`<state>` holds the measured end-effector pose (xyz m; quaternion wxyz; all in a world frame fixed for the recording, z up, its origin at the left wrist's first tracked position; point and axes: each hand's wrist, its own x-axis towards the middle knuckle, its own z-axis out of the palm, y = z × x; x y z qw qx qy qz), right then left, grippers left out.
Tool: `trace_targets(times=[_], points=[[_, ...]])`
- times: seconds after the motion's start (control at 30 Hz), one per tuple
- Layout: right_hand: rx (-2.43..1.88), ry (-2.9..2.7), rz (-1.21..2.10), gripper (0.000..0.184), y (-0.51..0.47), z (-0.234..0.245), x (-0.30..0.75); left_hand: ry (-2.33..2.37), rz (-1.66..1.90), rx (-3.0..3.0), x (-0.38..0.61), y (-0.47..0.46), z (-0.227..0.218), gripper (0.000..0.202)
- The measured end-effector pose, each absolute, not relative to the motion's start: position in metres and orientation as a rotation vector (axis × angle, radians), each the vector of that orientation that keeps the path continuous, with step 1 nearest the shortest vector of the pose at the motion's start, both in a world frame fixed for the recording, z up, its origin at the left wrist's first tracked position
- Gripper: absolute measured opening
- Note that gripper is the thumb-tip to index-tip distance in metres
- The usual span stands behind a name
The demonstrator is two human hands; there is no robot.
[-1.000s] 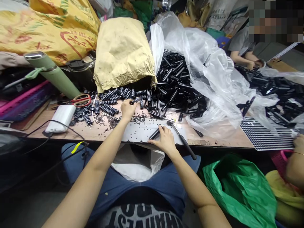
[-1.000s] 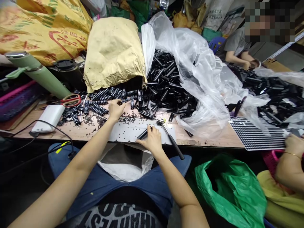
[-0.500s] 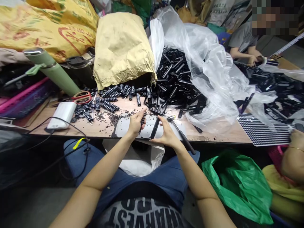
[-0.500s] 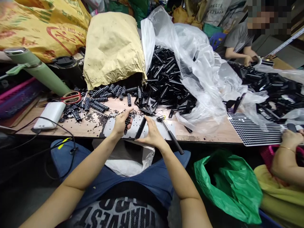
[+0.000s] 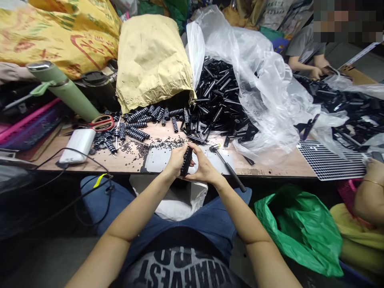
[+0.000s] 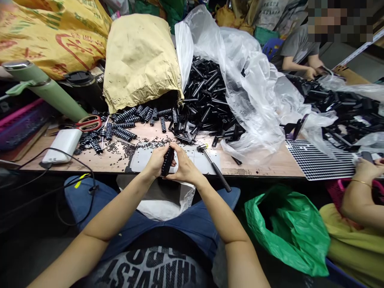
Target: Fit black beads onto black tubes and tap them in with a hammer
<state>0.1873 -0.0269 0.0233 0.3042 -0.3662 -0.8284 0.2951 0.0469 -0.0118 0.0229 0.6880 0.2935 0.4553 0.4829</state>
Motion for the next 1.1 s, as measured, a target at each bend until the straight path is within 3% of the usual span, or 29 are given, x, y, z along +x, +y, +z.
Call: trace_targets(times=[0.33,0.47,0.63,0.77,0.87,0.97,1.1], points=[[-1.120,-2.092,0.784,0.108,-0.031,0.009,0.182,1.125,0.924,0.696,0.048,-0.005,0.023,0.039],[-1.235,-2.069,0.668,0.103,-0.032,-0.002,0.178,1.202,1.027,1.070,0.049,-0.008,0.002,0.035],[-1.466,-2.067,0.485,0.075,-0.034,-0.022,0.183,1.420,0.931,2.073,0.055,-0.019,-0.033,0.047],[-1.814,-1.976,0.292,0.073,-0.047,-0.026,0.234,1.379,0.616,2.483,0.049,-0.017,-0.048,0.040],[-2.324,-1.848,-0.011,0.037,-0.061,-0.019,0.283,1.359,0.531,2.665,0.039,-0.014,-0.050,0.040],[-2.440,-1.851,0.102,0.031,-0.074,-0.008,0.305,1.370,0.519,2.746,0.034,-0.013,-0.051,0.040],[-2.133,-1.755,0.412,0.040,-0.092,0.001,0.284,1.374,0.494,2.782,0.033,-0.012,-0.053,0.041]])
